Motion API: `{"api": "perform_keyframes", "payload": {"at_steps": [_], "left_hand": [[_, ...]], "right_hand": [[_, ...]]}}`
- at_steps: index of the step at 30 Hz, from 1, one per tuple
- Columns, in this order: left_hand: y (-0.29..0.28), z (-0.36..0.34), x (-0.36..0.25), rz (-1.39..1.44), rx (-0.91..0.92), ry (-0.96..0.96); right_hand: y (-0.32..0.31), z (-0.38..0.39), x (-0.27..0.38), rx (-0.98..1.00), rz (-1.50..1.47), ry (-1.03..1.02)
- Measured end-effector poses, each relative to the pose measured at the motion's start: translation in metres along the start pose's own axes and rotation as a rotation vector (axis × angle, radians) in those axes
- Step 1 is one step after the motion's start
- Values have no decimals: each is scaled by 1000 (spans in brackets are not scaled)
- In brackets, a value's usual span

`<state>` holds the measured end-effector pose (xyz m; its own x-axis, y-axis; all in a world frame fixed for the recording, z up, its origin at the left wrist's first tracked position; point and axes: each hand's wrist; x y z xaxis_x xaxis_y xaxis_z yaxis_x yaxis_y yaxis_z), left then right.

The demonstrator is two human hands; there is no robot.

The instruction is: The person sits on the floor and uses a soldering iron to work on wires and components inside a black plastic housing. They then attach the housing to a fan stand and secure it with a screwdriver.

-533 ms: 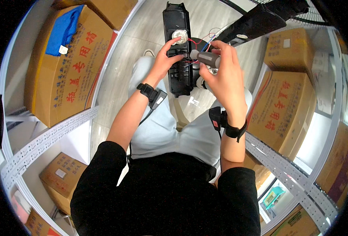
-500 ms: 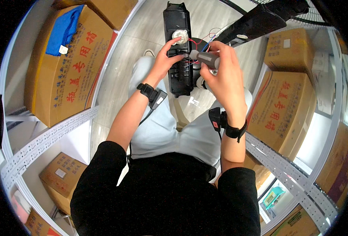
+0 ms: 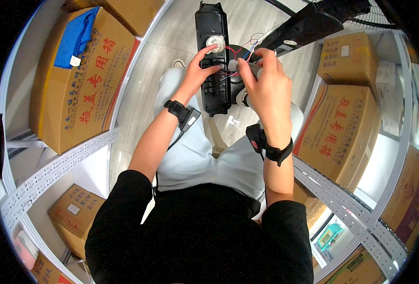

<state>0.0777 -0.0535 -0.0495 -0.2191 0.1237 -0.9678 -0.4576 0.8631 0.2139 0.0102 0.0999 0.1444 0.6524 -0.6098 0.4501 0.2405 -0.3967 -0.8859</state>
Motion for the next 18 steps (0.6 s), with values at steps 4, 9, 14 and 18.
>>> {"api": "perform_keyframes", "payload": {"at_steps": [4, 9, 14, 18], "left_hand": [[1, -1, 0, 34, 4, -20], [1, 1, -4, -21, -9, -5], [3, 1, -5, 31, -13, -42], [3, 1, -7, 42, -18, -40]], "right_hand": [[-8, -2, -3, -69, -103, -223], [-10, -1, 2, 20, -43, -25], [-9, -2, -3, -56, -40, -115], [-10, 0, -3, 7, -130, -224]]}}
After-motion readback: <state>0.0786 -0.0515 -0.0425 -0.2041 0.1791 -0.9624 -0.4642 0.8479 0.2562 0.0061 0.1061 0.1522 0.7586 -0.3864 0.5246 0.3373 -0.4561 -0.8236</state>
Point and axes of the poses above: each hand's wrist, its own z-axis away from the middle knuckle, its own y-axis out of the palm, x = y × z, and after that the axes turned 5 degrees about x, right-handed
